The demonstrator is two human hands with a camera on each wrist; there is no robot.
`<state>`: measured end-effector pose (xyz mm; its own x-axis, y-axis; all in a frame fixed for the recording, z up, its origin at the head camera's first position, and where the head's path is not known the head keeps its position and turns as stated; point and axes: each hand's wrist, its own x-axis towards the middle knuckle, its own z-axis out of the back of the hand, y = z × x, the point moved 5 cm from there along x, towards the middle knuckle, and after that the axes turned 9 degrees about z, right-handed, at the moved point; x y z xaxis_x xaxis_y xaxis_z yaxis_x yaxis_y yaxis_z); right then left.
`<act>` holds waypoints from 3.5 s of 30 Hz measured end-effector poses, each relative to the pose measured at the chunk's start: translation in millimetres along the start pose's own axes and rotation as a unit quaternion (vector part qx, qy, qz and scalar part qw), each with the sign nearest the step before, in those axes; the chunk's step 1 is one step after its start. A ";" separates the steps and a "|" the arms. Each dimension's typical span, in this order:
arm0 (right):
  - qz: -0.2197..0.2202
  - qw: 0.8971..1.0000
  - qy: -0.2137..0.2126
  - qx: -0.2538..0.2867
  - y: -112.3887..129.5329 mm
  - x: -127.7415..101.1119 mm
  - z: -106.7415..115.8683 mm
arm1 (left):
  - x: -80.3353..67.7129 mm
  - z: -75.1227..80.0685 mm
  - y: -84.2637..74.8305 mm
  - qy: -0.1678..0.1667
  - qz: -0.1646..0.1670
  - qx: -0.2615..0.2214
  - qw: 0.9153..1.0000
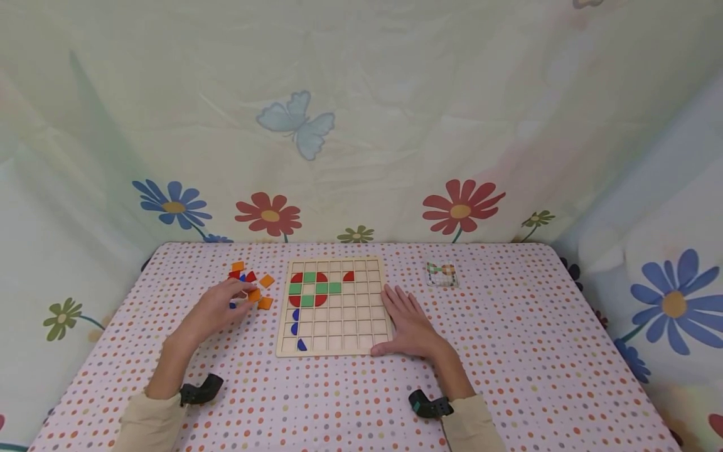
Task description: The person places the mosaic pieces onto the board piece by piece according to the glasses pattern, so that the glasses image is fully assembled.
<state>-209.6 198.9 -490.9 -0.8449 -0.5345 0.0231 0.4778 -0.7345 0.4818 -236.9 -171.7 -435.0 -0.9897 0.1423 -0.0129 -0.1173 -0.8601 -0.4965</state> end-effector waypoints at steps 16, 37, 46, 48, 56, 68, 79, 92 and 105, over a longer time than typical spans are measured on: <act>0.008 1.000 -0.010 -0.010 -1.9 -0.2 -0.7 | -2.2 -22.8 -95.1 -0.023 -0.177 -0.056 0.982; -0.005 1.000 0.006 -0.006 -1.3 0.5 -1.1 | 51.8 -92.8 -161.3 -0.073 -0.122 0.103 0.985; -0.005 1.000 0.004 -0.009 -1.7 3.2 -0.8 | 52.9 -96.7 -154.4 -0.082 -0.093 0.117 0.985; -0.004 1.000 0.003 -0.010 -1.9 3.0 -0.8 | 52.5 -98.0 -153.8 -0.082 -0.093 0.121 0.985; 0.001 1.000 0.002 -0.006 -0.5 0.4 -1.2 | 50.5 -100.6 -156.7 -0.093 -0.102 0.125 0.983; 0.004 1.000 0.001 -0.012 0.1 2.4 -1.5 | 51.0 -100.0 -155.3 -0.105 -0.082 0.132 0.982; 0.001 1.000 -0.001 -0.009 1.0 0.6 -0.6 | 49.7 -103.0 -158.4 -0.099 -0.093 0.129 0.982; -0.010 1.000 0.001 -0.002 -2.8 0.1 -3.4 | 50.0 -101.8 -153.7 -0.069 -0.101 0.069 0.990; -0.012 1.000 -0.003 -0.006 0.2 1.4 -1.5 | 46.3 -36.5 -51.8 -0.068 0.027 -0.030 0.997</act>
<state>-210.4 197.3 -492.1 -0.8570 -0.5151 0.0167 0.4610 -0.7517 0.4716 -273.7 -102.7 -441.5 -0.9968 0.0257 0.0757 -0.0633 -0.8327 -0.5502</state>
